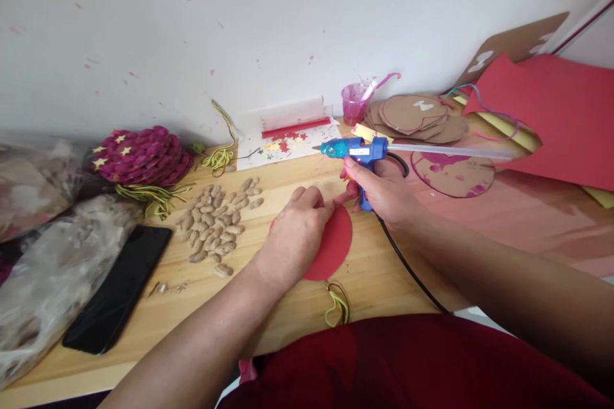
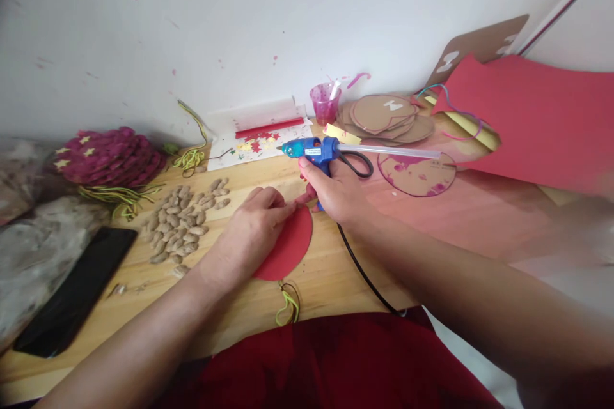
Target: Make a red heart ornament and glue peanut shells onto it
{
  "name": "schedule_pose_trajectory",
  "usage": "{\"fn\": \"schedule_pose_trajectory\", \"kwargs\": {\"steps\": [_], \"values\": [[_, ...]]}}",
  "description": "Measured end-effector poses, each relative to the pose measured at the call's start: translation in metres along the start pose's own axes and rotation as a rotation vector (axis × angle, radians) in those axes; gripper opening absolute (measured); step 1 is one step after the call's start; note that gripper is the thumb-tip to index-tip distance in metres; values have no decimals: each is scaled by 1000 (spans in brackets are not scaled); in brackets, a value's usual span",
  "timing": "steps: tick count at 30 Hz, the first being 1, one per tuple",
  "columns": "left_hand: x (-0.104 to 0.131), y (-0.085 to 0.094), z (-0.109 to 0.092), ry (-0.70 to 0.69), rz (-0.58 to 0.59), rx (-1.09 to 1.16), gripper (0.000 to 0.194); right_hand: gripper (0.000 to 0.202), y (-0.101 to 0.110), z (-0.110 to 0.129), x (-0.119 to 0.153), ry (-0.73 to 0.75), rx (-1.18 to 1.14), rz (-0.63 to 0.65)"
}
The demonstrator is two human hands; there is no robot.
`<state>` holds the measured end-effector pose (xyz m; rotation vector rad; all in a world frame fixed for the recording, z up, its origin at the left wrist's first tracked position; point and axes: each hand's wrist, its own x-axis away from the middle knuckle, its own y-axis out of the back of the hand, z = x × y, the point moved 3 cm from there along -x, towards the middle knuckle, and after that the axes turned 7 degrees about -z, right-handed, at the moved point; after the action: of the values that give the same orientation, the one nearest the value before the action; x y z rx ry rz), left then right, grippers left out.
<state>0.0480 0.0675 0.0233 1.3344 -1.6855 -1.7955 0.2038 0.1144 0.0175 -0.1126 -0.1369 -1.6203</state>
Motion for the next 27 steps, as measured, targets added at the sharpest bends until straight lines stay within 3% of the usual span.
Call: {"fn": "schedule_pose_trajectory", "kwargs": {"steps": [12, 19, 27], "values": [[3, 4, -1, 10, 7, -8, 18, 36, -1, 1, 1, 4, 3, 17], [4, 4, -2, 12, -37, -12, 19, 42, -2, 3, 4, 103, -56, 38], [3, 3, 2, 0, -106, 14, 17, 44, -1, 3, 2, 76, -55, 26]]}}
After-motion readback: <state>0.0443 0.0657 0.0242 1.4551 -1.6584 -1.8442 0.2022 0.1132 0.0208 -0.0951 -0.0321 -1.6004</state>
